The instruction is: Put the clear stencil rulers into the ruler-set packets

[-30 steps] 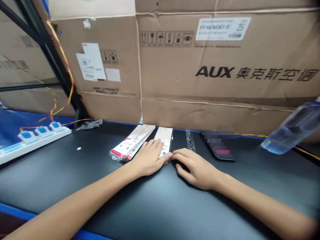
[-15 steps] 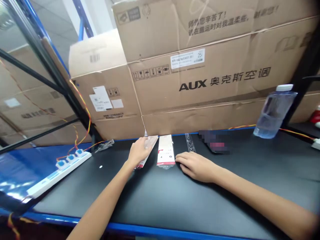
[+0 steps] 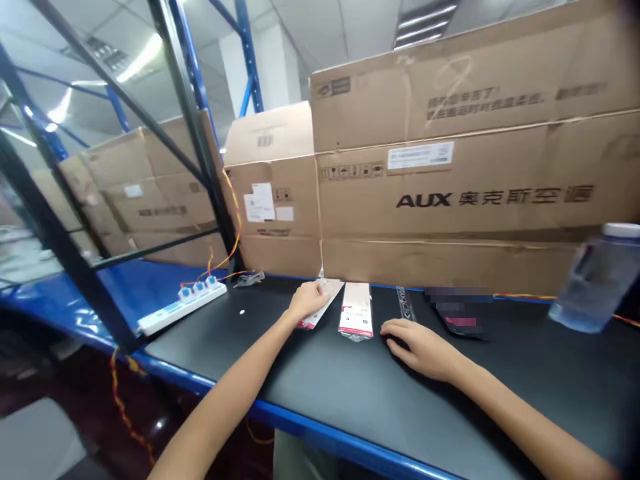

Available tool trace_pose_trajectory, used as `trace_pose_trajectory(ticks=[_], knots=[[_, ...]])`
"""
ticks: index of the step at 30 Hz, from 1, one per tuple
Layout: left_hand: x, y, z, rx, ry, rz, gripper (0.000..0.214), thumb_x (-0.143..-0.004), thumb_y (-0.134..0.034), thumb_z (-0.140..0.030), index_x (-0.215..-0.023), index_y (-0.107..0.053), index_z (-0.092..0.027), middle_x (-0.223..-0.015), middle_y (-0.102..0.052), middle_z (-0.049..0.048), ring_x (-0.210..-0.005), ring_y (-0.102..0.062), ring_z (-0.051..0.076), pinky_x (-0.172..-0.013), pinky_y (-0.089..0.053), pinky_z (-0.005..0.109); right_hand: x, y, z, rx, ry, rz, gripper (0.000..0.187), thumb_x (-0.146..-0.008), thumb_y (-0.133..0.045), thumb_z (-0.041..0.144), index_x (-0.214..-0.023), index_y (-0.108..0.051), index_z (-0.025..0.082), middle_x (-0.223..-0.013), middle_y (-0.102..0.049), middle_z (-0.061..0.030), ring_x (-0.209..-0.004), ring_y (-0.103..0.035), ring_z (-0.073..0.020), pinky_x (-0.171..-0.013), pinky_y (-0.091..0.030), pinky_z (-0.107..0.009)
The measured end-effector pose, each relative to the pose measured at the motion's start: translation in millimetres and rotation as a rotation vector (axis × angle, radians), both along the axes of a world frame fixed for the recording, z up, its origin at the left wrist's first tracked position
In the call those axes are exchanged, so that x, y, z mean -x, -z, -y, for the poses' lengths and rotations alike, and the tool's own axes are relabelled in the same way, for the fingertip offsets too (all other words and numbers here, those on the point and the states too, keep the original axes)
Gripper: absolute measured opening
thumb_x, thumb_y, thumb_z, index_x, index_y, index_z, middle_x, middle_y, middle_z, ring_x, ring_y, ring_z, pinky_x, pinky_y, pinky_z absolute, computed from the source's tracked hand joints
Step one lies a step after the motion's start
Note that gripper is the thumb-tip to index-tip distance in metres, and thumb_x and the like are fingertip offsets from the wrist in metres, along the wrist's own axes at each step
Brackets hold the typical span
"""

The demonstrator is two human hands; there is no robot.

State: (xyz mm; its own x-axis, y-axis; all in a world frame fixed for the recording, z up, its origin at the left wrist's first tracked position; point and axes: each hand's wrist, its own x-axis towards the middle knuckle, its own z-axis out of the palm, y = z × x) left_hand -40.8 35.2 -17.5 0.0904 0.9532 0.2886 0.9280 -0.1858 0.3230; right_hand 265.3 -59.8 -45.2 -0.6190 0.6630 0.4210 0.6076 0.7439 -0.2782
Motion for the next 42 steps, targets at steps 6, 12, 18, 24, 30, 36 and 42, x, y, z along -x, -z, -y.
trace_pose_trajectory(ticks=[6,12,18,24,30,36,42], knots=[[12,3.5,-1,0.034,-0.04,0.069,0.036,-0.074,-0.067,-0.058,-0.075,-0.062,-0.023,-0.089,-0.073,0.0092,-0.084,-0.068,0.029,-0.068,-0.044,0.031,3,4.6,-7,0.028,0.014,0.064,0.025,-0.097,-0.047,0.026,-0.114,-0.066,0.023,-0.118,-0.07,-0.0107,-0.106,-0.068,-0.0256,-0.095,-0.056,-0.044],[8,6.9,-5,0.03,0.033,0.115,0.027,-0.067,-0.073,-0.047,-0.068,-0.061,-0.023,-0.076,-0.07,0.0056,-0.072,-0.065,0.024,-0.062,-0.04,0.028,5,-0.3,-6,0.059,0.014,0.062,0.024,-0.095,-0.05,0.024,-0.112,-0.067,0.021,-0.116,-0.07,-0.011,-0.107,-0.068,-0.0253,-0.095,-0.056,-0.044],[5,5.2,-11,0.016,0.114,0.22,0.016,-0.064,-0.074,-0.031,-0.065,-0.061,-0.021,-0.062,-0.064,0.0011,-0.061,-0.059,0.019,-0.057,-0.035,0.026,5,-4.0,-9,0.119,0.006,0.029,0.023,-0.094,-0.052,0.021,-0.111,-0.068,0.02,-0.117,-0.07,-0.0101,-0.108,-0.066,-0.024,-0.097,-0.053,-0.042],[-15,-3.8,5,-0.036,0.194,0.382,0.016,-0.075,-0.068,-0.032,-0.084,-0.067,-0.019,-0.065,-0.065,-0.0006,-0.056,-0.056,0.013,-0.055,-0.038,0.024,6,1.6,-9,0.114,0.027,-0.091,0.029,-0.094,-0.054,0.024,-0.122,-0.063,0.02,-0.118,-0.069,-0.0102,-0.105,-0.067,-0.0236,-0.094,-0.053,-0.044],[-59,-0.9,39,0.225,0.447,0.799,0.012,-0.075,-0.07,-0.027,-0.078,-0.064,-0.016,-0.051,-0.057,-0.003,-0.043,-0.051,0.01,-0.045,-0.034,0.021,31,-0.4,-11,0.492,0.102,-0.597,0.052,-0.095,-0.058,0.045,-0.14,-0.045,0.023,-0.117,-0.071,-0.0095,-0.1,-0.071,-0.0222,-0.091,-0.057,-0.041],[-75,-17.1,50,0.493,0.574,1.031,0.011,-0.08,-0.066,-0.022,-0.083,-0.072,-0.014,-0.068,-0.07,0.0052,-0.063,-0.067,0.015,-0.056,-0.044,0.022,65,-18.4,-26,0.764,0.168,-0.875,0.071,-0.083,-0.074,0.048,-0.141,-0.043,0.021,-0.11,-0.075,-0.0093,-0.093,-0.074,-0.0241,-0.082,-0.059,-0.038],[-71,-26.6,23,0.241,0.337,1.165,0.011,-0.077,-0.069,-0.025,-0.08,-0.07,-0.014,-0.081,-0.071,0.0073,-0.071,-0.064,0.016,-0.06,-0.045,0.025,58,-25.9,-31,0.823,0.136,-1.077,0.049,-0.072,-0.075,0.022,-0.119,-0.062,0.02,-0.081,-0.075,-0.0023,-0.068,-0.071,-0.0197,-0.062,-0.055,-0.031]])
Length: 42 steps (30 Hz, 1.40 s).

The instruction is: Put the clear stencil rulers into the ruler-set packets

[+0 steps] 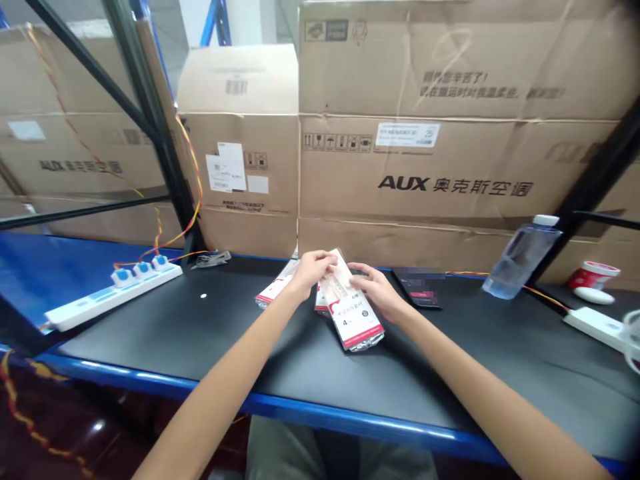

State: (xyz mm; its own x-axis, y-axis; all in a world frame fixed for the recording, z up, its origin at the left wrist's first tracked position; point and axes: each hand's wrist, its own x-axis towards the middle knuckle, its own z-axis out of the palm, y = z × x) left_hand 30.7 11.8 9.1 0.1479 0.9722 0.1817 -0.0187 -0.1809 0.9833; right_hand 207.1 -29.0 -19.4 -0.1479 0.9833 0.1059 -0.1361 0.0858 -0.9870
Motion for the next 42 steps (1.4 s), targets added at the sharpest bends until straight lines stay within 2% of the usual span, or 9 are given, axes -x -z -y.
trace_pose_trajectory(ticks=[2,4,9,13,18,23,27,31,42], knots=[[-2,5.6,-10,-0.028,-0.151,0.044,0.01,-0.079,-0.066,-0.024,-0.086,-0.066,-0.016,-0.083,-0.069,0.0041,-0.075,-0.062,0.014,-0.064,-0.045,0.024,-6,2.5,-4,0.0,0.093,-0.035,0.046,-0.073,-0.07,0.022,-0.118,-0.061,0.019,-0.078,-0.074,-0.0019,-0.068,-0.07,-0.0195,-0.06,-0.054,-0.03],[-3,13.2,-14,-0.03,-0.205,0.058,0.013,-0.081,-0.066,-0.026,-0.089,-0.064,-0.016,-0.087,-0.068,0.0038,-0.076,-0.06,0.012,-0.065,-0.044,0.022,-10,5.4,-7,-0.01,0.15,-0.074,0.043,-0.075,-0.067,0.023,-0.117,-0.06,0.019,-0.083,-0.075,-0.0039,-0.075,-0.071,-0.0207,-0.065,-0.056,-0.031],[5,25.4,-1,0.024,0.077,-0.006,0.025,-0.074,-0.078,-0.034,-0.081,-0.067,-0.012,-0.074,-0.067,0.0044,-0.059,-0.059,0.011,-0.052,-0.037,0.022,-12,9.0,-4,-0.06,0.156,-0.091,0.038,-0.078,-0.065,0.027,-0.116,-0.061,0.02,-0.094,-0.077,-0.0079,-0.086,-0.073,-0.0222,-0.077,-0.058,-0.035],[12,27.3,5,0.025,0.201,0.019,0.026,-0.068,-0.083,-0.031,-0.077,-0.067,-0.012,-0.069,-0.064,0.0024,-0.056,-0.055,0.009,-0.054,-0.038,0.022,-13,12.5,-1,-0.151,0.181,-0.003,0.045,-0.079,-0.066,0.029,-0.122,-0.06,0.02,-0.087,-0.075,-0.0059,-0.077,-0.071,-0.0217,-0.069,-0.057,-0.033],[21,29.4,-1,0.034,0.261,0.065,0.032,-0.066,-0.085,-0.034,-0.081,-0.069,-0.011,-0.071,-0.064,0.003,-0.061,-0.056,0.01,-0.058,-0.041,0.024,-16,18.9,-2,-0.313,0.247,0.135,0.059,-0.075,-0.075,0.031,-0.129,-0.053,0.027,-0.088,-0.071,-0.0017,-0.077,-0.069,-0.0204,-0.067,-0.056,-0.031],[26,31.5,-4,0.042,0.314,0.104,0.035,-0.068,-0.086,-0.037,-0.087,-0.071,-0.012,-0.08,-0.067,0.0059,-0.07,-0.062,0.014,-0.065,-0.045,0.026,-17,18.1,-1,-0.367,0.261,0.143,0.048,-0.08,-0.072,0.04,-0.12,-0.047,0.03,-0.091,-0.069,-0.0001,-0.075,-0.07,-0.0201,-0.069,-0.06,-0.035],[25,32.0,-5,0.059,0.343,0.116,0.035,-0.07,-0.085,-0.037,-0.088,-0.071,-0.012,-0.083,-0.067,0.0057,-0.073,-0.062,0.014,-0.071,-0.046,0.028,-17,13.4,4,-0.409,0.284,0.169,0.037,-0.078,-0.075,0.041,-0.105,-0.054,0.027,-0.09,-0.066,-0.0005,-0.062,-0.065,-0.0168,-0.055,-0.056,-0.03],[24,31.6,-5,0.069,0.343,0.137,0.035,-0.071,-0.085,-0.038,-0.088,-0.07,-0.012,-0.082,-0.066,0.0046,-0.072,-0.062,0.014,-0.073,-0.047,0.029,-15,10.9,5,-0.414,0.28,0.131,0.031,-0.081,-0.072,0.043,-0.1,-0.054,0.026,-0.088,-0.065,-0.0006,-0.062,-0.064,-0.0164,-0.053,-0.056,-0.03],[23,34.0,-6,0.075,0.308,0.126,0.032,-0.069,-0.086,-0.035,-0.084,-0.07,-0.012,-0.078,-0.065,0.0043,-0.068,-0.061,0.013,-0.069,-0.045,0.028,-13,1.6,8,-0.362,0.244,0.044,0.049,-0.073,-0.079,0.042,-0.108,-0.05,0.025,-0.081,-0.067,0.0012,-0.057,-0.065,-0.0155,-0.052,-0.054,-0.029]])
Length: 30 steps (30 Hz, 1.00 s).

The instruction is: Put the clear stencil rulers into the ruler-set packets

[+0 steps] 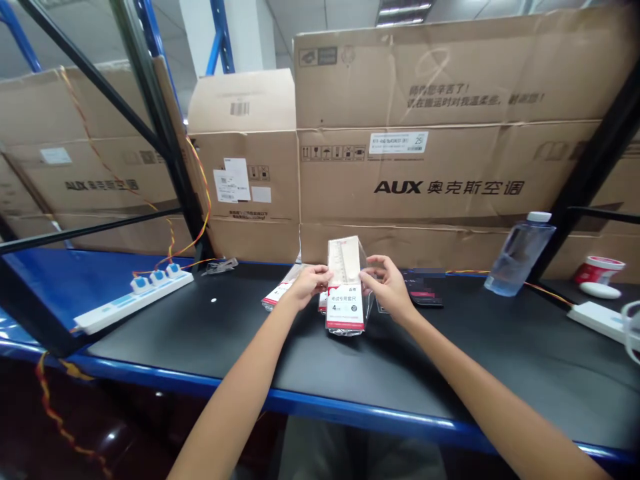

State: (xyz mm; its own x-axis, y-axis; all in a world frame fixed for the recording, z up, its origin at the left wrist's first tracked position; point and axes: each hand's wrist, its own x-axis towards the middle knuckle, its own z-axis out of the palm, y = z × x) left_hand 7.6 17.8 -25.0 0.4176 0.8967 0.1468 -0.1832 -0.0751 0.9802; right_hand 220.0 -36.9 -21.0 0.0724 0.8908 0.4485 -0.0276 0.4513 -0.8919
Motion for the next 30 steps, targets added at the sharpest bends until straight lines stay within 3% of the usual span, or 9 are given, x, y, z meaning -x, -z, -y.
trace_pose_trajectory(ticks=[10,15,19,30], knots=[[-4,-2.7,3,0.024,0.05,0.039,0.037,-0.066,-0.088,-0.039,-0.083,-0.069,-0.012,-0.08,-0.067,0.0053,-0.073,-0.062,0.015,-0.074,-0.048,0.029,-2,3.6,-2,0.053,-0.035,0.017,0.046,-0.075,-0.074,0.045,-0.108,-0.051,0.023,-0.086,-0.066,-0.0008,-0.064,-0.066,-0.016,-0.06,-0.06,-0.035],[-7,-4.6,5,0.03,0.035,0.03,0.035,-0.068,-0.088,-0.037,-0.086,-0.07,-0.012,-0.081,-0.067,0.0053,-0.073,-0.062,0.015,-0.073,-0.047,0.029,-1,6.3,3,-0.079,0.111,0.114,0.039,-0.081,-0.069,0.036,-0.114,-0.052,0.026,-0.101,-0.064,-0.0027,-0.07,-0.066,-0.0157,-0.064,-0.057,-0.033],[-8,-6.4,7,0.028,0.02,0.032,0.034,-0.069,-0.087,-0.037,-0.087,-0.07,-0.013,-0.08,-0.066,0.0043,-0.073,-0.062,0.014,-0.071,-0.047,0.028,-1,5.8,2,-0.169,0.169,0.178,0.021,-0.081,-0.071,0.036,-0.095,-0.064,0.023,-0.118,-0.058,-0.0062,-0.088,-0.067,-0.0183,-0.078,-0.057,-0.033],[-12,-5.4,8,0.005,0.029,-0.027,0.034,-0.069,-0.086,-0.038,-0.088,-0.071,-0.014,-0.079,-0.064,0.0017,-0.066,-0.058,0.011,-0.065,-0.044,0.024,-4,7.3,0,-0.166,0.211,0.359,0.036,-0.071,-0.081,0.041,-0.094,-0.06,0.023,-0.108,-0.061,-0.0049,-0.082,-0.064,-0.0192,-0.071,-0.053,-0.033]])
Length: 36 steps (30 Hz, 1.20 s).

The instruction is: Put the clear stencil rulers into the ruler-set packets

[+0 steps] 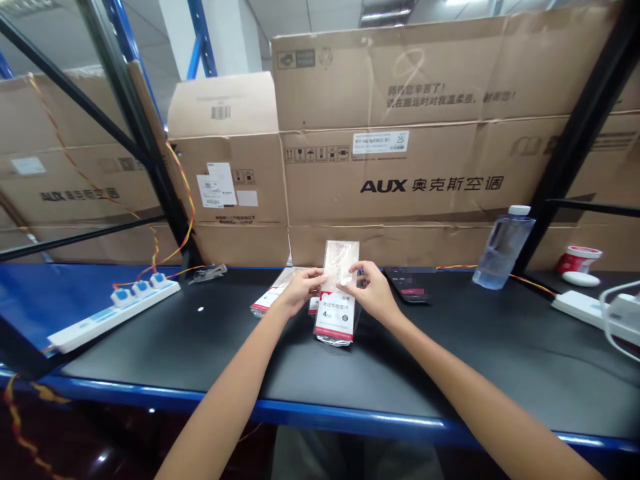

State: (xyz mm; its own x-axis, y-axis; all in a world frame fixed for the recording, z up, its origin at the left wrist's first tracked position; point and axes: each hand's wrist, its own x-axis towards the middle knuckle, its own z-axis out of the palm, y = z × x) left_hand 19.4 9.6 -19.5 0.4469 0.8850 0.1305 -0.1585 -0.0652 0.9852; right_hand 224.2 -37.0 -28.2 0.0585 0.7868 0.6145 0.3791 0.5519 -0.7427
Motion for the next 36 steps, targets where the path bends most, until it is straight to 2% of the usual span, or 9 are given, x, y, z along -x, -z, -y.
trace_pose_trajectory(ticks=[4,7,9,14,21,23,28,32,36], knots=[[0,-1.8,5,-0.016,0.07,-0.054,0.037,-0.069,-0.086,-0.036,-0.097,-0.072,-0.015,-0.084,-0.068,0.0038,-0.072,-0.063,0.014,-0.07,-0.046,0.027,-3,5.1,-4,0.147,-0.009,0.095,0.045,-0.063,-0.085,0.043,-0.091,-0.055,0.023,-0.093,-0.066,-0.0016,-0.074,-0.064,-0.0201,-0.065,-0.053,-0.033],[-1,-2.8,9,-0.038,0.118,-0.091,0.048,-0.062,-0.089,-0.025,-0.106,-0.071,-0.016,-0.085,-0.069,0.0044,-0.078,-0.065,0.018,-0.072,-0.048,0.029,-7,5.7,-7,0.166,-0.025,0.099,0.037,-0.064,-0.081,0.036,-0.089,-0.057,0.023,-0.087,-0.068,-0.0002,-0.074,-0.065,-0.0208,-0.064,-0.053,-0.032],[-2,-3.0,9,-0.067,0.111,-0.114,0.053,-0.059,-0.09,-0.02,-0.109,-0.07,-0.016,-0.085,-0.069,0.0048,-0.082,-0.066,0.019,-0.073,-0.048,0.03,-10,4.3,-9,0.167,-0.016,0.084,0.032,-0.066,-0.077,0.03,-0.09,-0.059,0.023,-0.091,-0.07,-0.0006,-0.076,-0.066,-0.0206,-0.065,-0.054,-0.031],[3,-3.1,1,-0.081,-0.021,-0.138,0.046,-0.06,-0.086,-0.017,-0.102,-0.069,-0.015,-0.084,-0.07,0.0056,-0.074,-0.065,0.017,-0.064,-0.044,0.027,-20,2.0,-15,0.194,0.042,-0.011,0.026,-0.071,-0.065,0.024,-0.096,-0.06,0.022,-0.109,-0.069,-0.0057,-0.065,-0.068,-0.0159,-0.061,-0.058,-0.032],[18,1.2,-12,-0.033,-0.198,-0.161,0.036,-0.062,-0.081,-0.018,-0.097,-0.07,-0.015,-0.092,-0.075,0.0092,-0.084,-0.069,0.021,-0.071,-0.049,0.028,-47,4.1,-27,0.263,0.168,-0.037,0.024,-0.073,-0.06,0.02,-0.097,-0.06,0.021,-0.103,-0.073,-0.0086,-0.066,-0.074,-0.0189,-0.064,-0.061,-0.033],[19,5.2,-16,-0.036,-0.225,-0.197,0.034,-0.062,-0.079,-0.018,-0.095,-0.072,-0.014,-0.086,-0.075,0.0092,-0.078,-0.068,0.02,-0.068,-0.048,0.028,-55,6.3,-31,0.297,0.236,0.015,0.022,-0.073,-0.06,0.019,-0.094,-0.062,0.019,-0.098,-0.075,-0.009,-0.069,-0.074,-0.0204,-0.07,-0.06,-0.034],[19,17.7,-25,-0.108,-0.294,-0.282,0.025,-0.063,-0.078,-0.017,-0.087,-0.073,-0.013,-0.069,-0.07,0.0054,-0.062,-0.061,0.017,-0.058,-0.041,0.026,-66,13.7,-37,0.388,0.349,0.231,0.019,-0.067,-0.068,0.019,-0.085,-0.071,0.019,-0.091,-0.078,-0.0096,-0.095,-0.072,-0.0281,-0.086,-0.053,-0.035],[18,25.0,-29,-0.165,-0.297,-0.328,0.033,-0.064,-0.079,-0.02,-0.096,-0.073,-0.015,-0.065,-0.066,0.0008,-0.06,-0.06,0.018,-0.059,-0.042,0.027,-65,17.2,-39,0.429,0.328,0.375,0.023,-0.073,-0.071,0.022,-0.096,-0.074,0.017,-0.093,-0.078,-0.01,-0.092,-0.072,-0.0255,-0.085,-0.053,-0.035],[18,28.4,-32,-0.205,-0.353,-0.388,0.042,-0.059,-0.083,-0.018,-0.099,-0.071,-0.018,-0.069,-0.065,-0.0011,-0.065,-0.061,0.019,-0.062,-0.043,0.027,-61,17.8,-39,0.421,0.307,0.465,0.031,-0.082,-0.07,0.025,-0.11,-0.07,0.013,-0.105,-0.076,-0.0132,-0.098,-0.071,-0.0235,-0.092,-0.052,-0.039]])
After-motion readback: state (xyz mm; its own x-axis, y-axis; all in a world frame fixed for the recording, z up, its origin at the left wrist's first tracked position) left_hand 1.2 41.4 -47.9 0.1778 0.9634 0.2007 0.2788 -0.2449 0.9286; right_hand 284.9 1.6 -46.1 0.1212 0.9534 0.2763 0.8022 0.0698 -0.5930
